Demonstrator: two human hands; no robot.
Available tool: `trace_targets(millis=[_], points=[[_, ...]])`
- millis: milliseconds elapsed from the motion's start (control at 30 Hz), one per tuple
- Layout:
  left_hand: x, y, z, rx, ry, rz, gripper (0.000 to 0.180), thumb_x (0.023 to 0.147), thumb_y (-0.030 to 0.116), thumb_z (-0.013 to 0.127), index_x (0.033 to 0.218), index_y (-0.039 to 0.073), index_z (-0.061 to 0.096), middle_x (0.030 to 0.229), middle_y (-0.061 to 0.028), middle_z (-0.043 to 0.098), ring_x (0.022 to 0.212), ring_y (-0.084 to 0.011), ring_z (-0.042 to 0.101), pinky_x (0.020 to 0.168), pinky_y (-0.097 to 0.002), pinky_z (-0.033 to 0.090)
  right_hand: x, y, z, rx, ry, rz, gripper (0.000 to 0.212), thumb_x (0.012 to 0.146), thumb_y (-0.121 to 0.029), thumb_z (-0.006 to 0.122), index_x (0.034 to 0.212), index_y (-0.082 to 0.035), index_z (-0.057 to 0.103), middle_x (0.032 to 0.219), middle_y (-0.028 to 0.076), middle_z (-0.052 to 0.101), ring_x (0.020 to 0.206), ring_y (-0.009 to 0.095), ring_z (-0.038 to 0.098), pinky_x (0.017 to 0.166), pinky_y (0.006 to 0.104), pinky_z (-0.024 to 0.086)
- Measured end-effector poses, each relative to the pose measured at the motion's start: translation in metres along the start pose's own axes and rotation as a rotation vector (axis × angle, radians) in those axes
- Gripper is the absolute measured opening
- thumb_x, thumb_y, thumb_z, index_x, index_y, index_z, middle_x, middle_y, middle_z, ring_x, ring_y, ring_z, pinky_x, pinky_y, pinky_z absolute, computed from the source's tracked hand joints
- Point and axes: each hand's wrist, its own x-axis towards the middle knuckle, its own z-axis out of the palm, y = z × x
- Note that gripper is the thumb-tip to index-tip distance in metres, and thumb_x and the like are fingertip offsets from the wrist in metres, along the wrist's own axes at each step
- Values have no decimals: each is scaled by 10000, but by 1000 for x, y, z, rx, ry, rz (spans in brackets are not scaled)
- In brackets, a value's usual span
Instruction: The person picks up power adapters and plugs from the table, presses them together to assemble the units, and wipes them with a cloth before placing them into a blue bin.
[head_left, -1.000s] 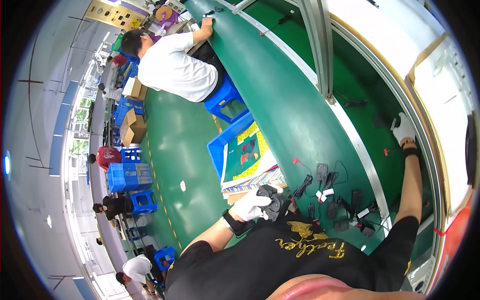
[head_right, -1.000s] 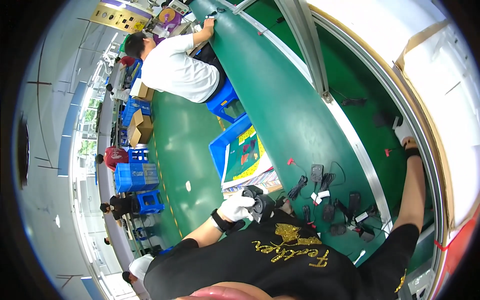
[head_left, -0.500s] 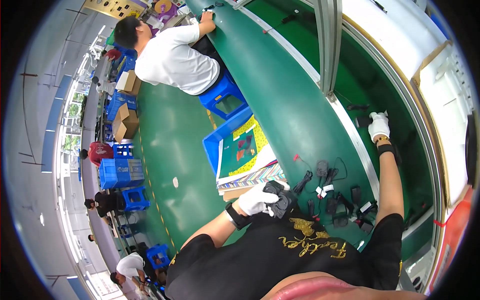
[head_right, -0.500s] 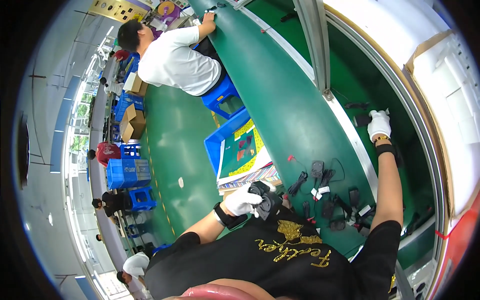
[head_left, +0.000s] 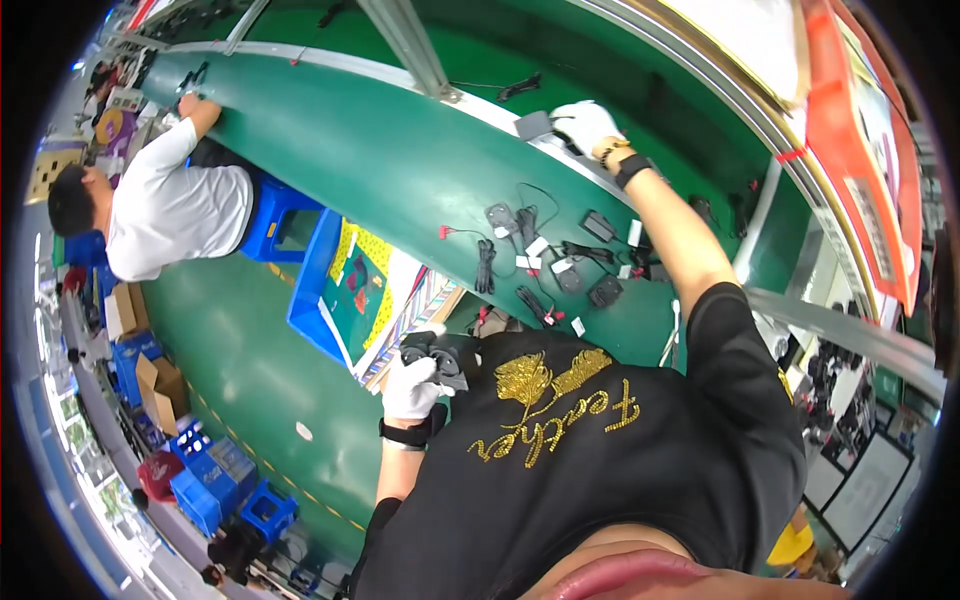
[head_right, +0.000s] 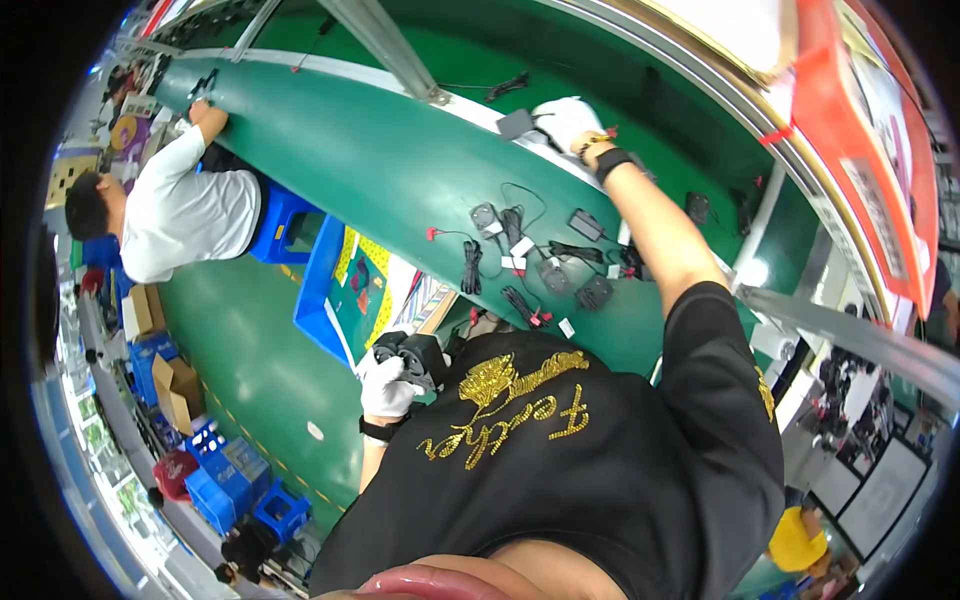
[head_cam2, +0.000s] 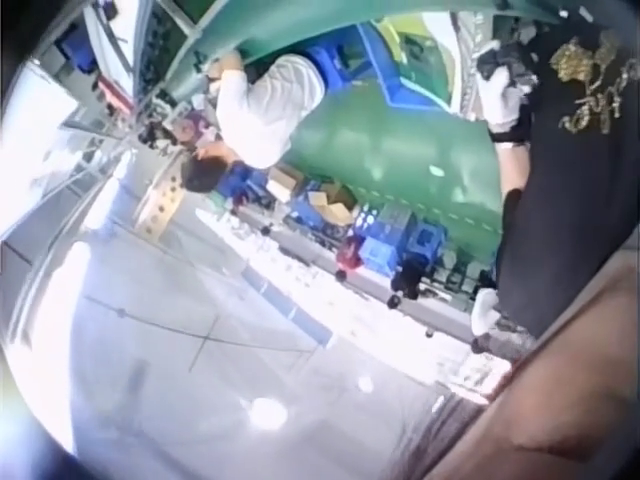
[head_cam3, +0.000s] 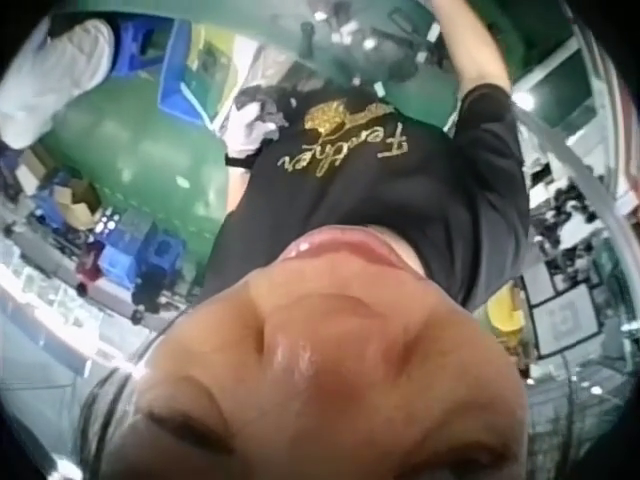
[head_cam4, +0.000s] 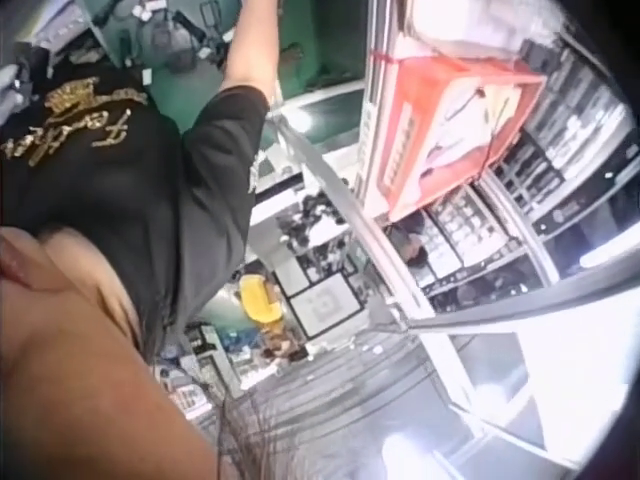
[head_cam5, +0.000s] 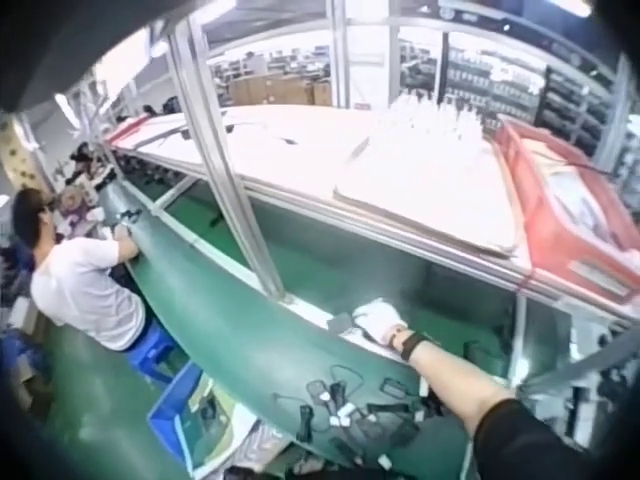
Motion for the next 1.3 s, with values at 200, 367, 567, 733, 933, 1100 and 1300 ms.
trace_targets(millis=[200,367,567,733,933,1100,1300], points=[[-7,-15,-25,117,-46,61,573,763,183,648,1243,3,394,1020,-174,558,842,-319,586,811,-519,487,-8,-90,38,38,32,96,171,804,-201,514,847,-113,654,879,71,628,853,300,568,779,389,441],[-12,-11,-11,69,-143,48,547,804,179,608,1279,22,386,1135,-170,538,1022,-326,544,904,-510,430,-26,-102,50,482,-26,277,346,800,-287,554,1084,-104,629,1098,142,601,1031,331,549,915,415,422],[-23,-29,-10,79,43,160,529,753,158,630,1185,-78,435,988,-151,564,826,-233,580,718,-354,500,-110,-26,-47,-39,297,635,464,701,-338,643,1086,-82,607,1096,168,603,1006,345,568,866,428,465],[-28,-41,16,-64,-42,74,534,766,137,636,1231,-16,421,1076,-224,572,759,-337,613,700,-440,548,-220,56,-48,-306,75,1156,637,704,-325,635,1288,-155,447,1066,173,595,992,368,577,827,445,490],[-28,-49,47,79,-54,17,536,758,128,636,1220,-41,422,865,-161,603,634,-231,612,527,-306,512,-236,40,-42,136,153,932,526,703,-207,593,1214,-94,539,1049,155,634,964,337,600,863,390,480],[-36,-63,53,33,-39,45,528,758,118,637,1212,-50,427,903,-168,605,655,-229,623,538,-300,523,-220,-25,-50,180,-277,632,528,712,-246,629,1207,-78,548,1034,149,626,1000,321,567,887,381,450],[-58,-74,41,74,-25,-21,515,762,126,648,1213,-23,452,1072,-199,580,934,-340,610,842,-491,502,-164,-34,-83,190,-365,427,554,743,-380,635,1191,-61,562,1129,191,578,1061,333,536,939,386,411]])
